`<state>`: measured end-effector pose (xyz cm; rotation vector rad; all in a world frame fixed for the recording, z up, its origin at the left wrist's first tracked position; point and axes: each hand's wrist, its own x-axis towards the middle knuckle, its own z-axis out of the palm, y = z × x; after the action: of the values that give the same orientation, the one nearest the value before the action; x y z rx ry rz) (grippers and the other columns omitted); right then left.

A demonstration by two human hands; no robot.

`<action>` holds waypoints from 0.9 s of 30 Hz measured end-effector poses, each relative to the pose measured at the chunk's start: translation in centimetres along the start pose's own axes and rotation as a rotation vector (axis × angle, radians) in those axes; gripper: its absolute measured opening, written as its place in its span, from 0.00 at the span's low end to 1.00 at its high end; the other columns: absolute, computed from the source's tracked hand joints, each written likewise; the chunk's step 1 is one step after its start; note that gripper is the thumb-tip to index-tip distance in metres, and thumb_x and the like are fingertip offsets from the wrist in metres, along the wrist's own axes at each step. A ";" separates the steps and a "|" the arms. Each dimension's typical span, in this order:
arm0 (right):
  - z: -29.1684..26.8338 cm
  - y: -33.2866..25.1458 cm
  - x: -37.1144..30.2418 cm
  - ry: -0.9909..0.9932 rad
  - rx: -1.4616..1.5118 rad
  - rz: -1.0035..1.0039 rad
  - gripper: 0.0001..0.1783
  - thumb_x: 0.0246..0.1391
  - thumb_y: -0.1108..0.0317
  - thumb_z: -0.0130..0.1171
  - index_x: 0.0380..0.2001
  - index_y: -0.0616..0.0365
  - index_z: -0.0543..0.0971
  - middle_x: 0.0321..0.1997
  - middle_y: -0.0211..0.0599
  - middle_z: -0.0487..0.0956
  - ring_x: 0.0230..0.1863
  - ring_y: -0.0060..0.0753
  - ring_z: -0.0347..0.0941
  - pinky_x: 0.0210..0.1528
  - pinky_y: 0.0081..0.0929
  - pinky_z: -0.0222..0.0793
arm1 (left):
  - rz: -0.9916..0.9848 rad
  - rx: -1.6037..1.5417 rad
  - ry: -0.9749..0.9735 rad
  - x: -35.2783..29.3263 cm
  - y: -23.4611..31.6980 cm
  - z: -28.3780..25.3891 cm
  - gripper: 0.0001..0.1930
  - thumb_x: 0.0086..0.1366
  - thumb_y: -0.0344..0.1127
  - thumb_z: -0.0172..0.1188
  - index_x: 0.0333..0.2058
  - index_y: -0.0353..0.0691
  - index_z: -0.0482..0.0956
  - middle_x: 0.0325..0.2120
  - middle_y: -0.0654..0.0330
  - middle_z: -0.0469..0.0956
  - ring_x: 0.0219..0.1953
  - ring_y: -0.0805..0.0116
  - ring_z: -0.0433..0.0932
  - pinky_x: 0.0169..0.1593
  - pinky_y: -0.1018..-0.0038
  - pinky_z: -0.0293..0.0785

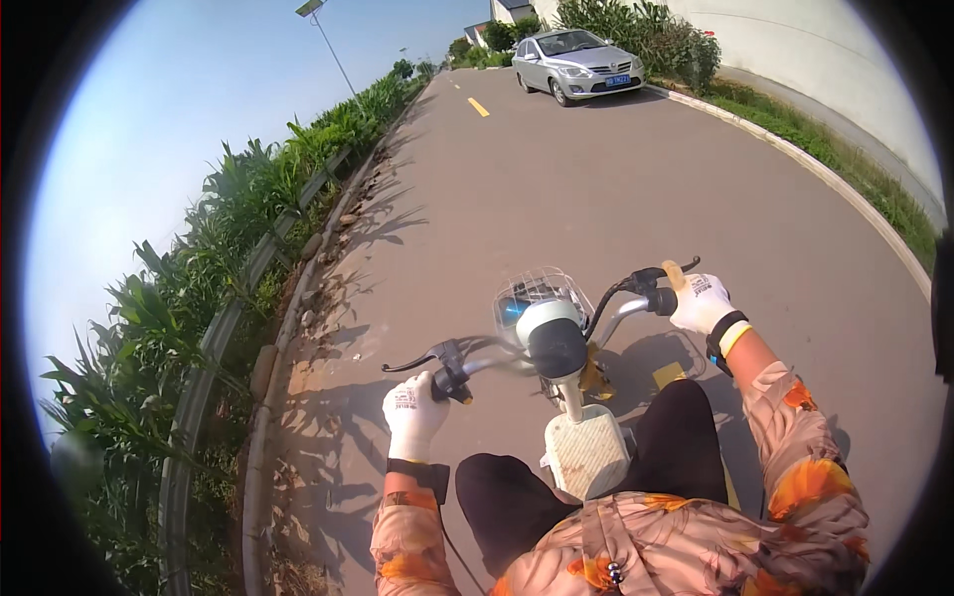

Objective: The person mounts an electric scooter, grips the handlebars, and rides it through a parking lot and onto a paved road, passing various vehicles and pedestrians.

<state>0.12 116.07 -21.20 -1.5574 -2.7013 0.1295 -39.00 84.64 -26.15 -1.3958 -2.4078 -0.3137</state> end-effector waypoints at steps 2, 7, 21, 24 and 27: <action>0.5 0.5 0.2 0.005 0.005 0.012 0.44 0.53 0.65 0.57 0.76 0.45 0.62 0.50 0.47 0.87 0.52 0.55 0.85 0.52 0.48 0.81 | 0.000 -0.006 -0.007 0.1 0.3 0.2 0.13 0.48 0.38 0.70 0.33 0.44 0.81 0.31 0.55 0.85 0.37 0.50 0.85 0.42 0.57 0.81; 0.3 1.4 1.6 0.023 0.015 -0.010 0.44 0.52 0.63 0.59 0.74 0.50 0.63 0.46 0.48 0.88 0.49 0.57 0.85 0.51 0.48 0.80 | -0.015 -0.001 -0.016 0.7 1.4 0.3 0.13 0.48 0.38 0.70 0.33 0.44 0.81 0.31 0.55 0.85 0.38 0.50 0.86 0.43 0.56 0.81; 0.5 0.6 1.6 0.015 -0.003 -0.026 0.44 0.52 0.61 0.60 0.73 0.54 0.62 0.44 0.50 0.88 0.48 0.59 0.85 0.52 0.49 0.80 | 0.003 0.022 -0.039 0.9 0.8 0.3 0.12 0.52 0.38 0.68 0.36 0.44 0.82 0.33 0.55 0.86 0.37 0.50 0.86 0.43 0.56 0.81; 0.2 0.6 2.0 -0.060 0.070 0.021 0.44 0.53 0.60 0.61 0.73 0.55 0.63 0.44 0.50 0.88 0.48 0.58 0.85 0.52 0.48 0.80 | 0.006 0.029 -0.045 0.9 0.9 0.5 0.12 0.52 0.38 0.68 0.35 0.44 0.82 0.33 0.55 0.86 0.37 0.50 0.86 0.43 0.56 0.81; 0.0 1.2 0.8 -0.015 0.054 -0.035 0.43 0.53 0.59 0.61 0.73 0.55 0.63 0.44 0.51 0.88 0.48 0.57 0.85 0.52 0.48 0.80 | -0.001 0.031 -0.061 0.5 1.5 0.5 0.11 0.52 0.38 0.68 0.34 0.44 0.82 0.33 0.55 0.86 0.37 0.50 0.86 0.43 0.56 0.81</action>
<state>0.71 117.33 -21.35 -1.5006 -2.7108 0.2119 -37.98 85.96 -26.43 -1.4097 -2.4515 -0.2372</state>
